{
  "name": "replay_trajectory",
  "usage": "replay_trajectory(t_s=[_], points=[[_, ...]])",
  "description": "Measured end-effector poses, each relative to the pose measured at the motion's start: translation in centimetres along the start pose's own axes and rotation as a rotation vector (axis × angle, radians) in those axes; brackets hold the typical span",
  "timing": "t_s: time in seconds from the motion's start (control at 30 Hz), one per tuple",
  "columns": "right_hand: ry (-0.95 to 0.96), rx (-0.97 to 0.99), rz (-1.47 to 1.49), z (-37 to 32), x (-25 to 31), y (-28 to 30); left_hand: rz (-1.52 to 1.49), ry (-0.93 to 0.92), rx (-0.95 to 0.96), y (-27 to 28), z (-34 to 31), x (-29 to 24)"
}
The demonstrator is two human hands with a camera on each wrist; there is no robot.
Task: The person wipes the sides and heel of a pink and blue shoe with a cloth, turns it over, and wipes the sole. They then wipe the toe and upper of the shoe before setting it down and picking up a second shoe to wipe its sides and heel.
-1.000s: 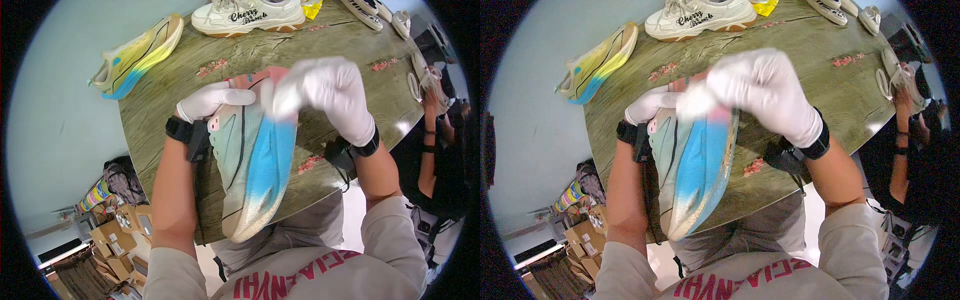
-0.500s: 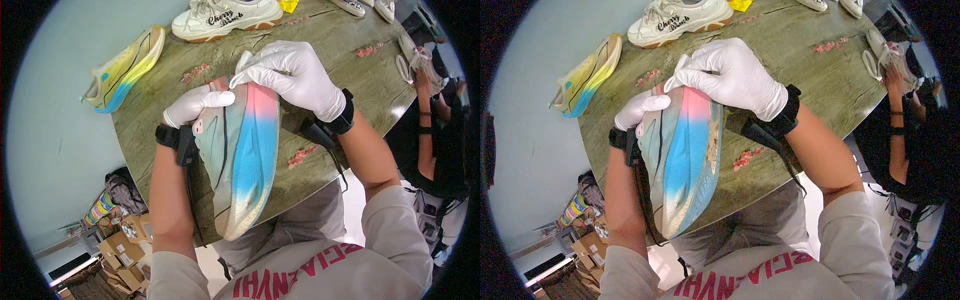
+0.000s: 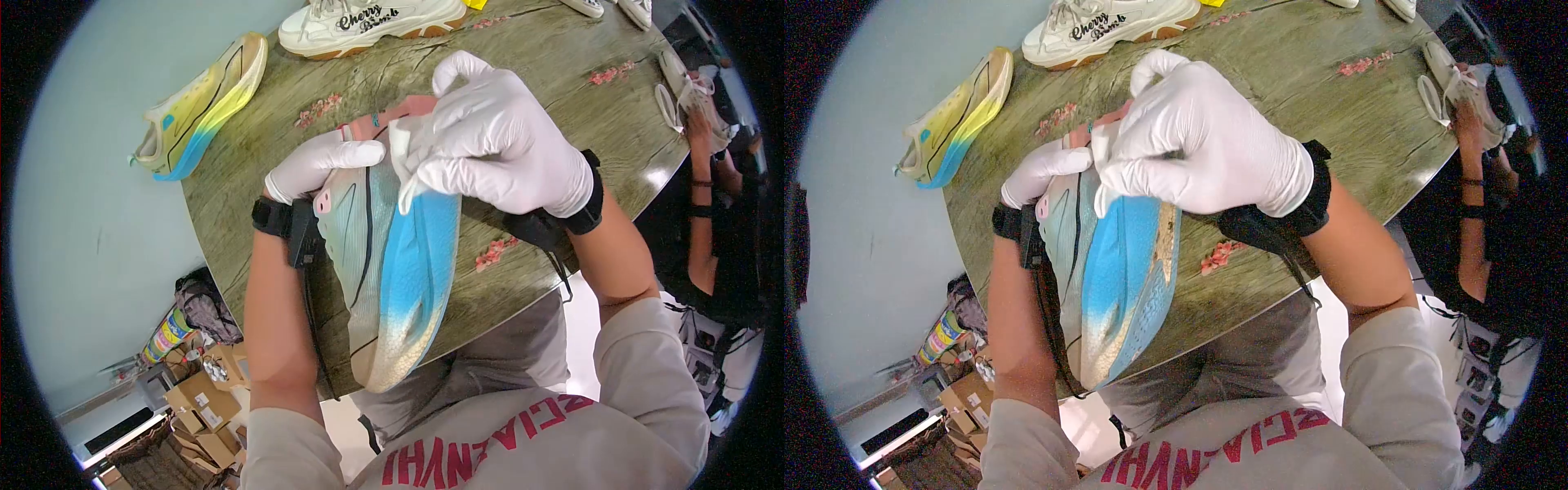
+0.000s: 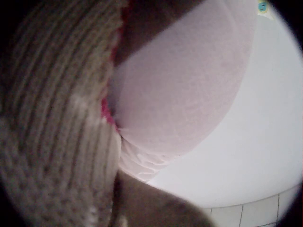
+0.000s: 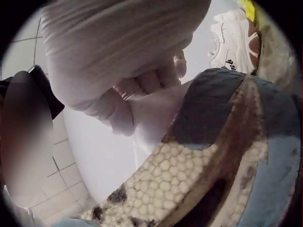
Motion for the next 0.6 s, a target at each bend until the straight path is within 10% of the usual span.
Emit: replay_trajectory(t_s=[0.6], points=[[0.066, 0.182, 0.357, -1.0, 0.5, -1.2, 0.049, 0.064, -0.288, 2.6, -0.5, 2.1]])
Point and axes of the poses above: each hand's wrist, its own z-axis towards the middle knuckle, its own y-axis out of the back of the hand, x = y × z, the point moved 3 cm from there along z, towards the middle knuckle, and after that the axes turned 9 degrees about -y, right-handed, at the moved point
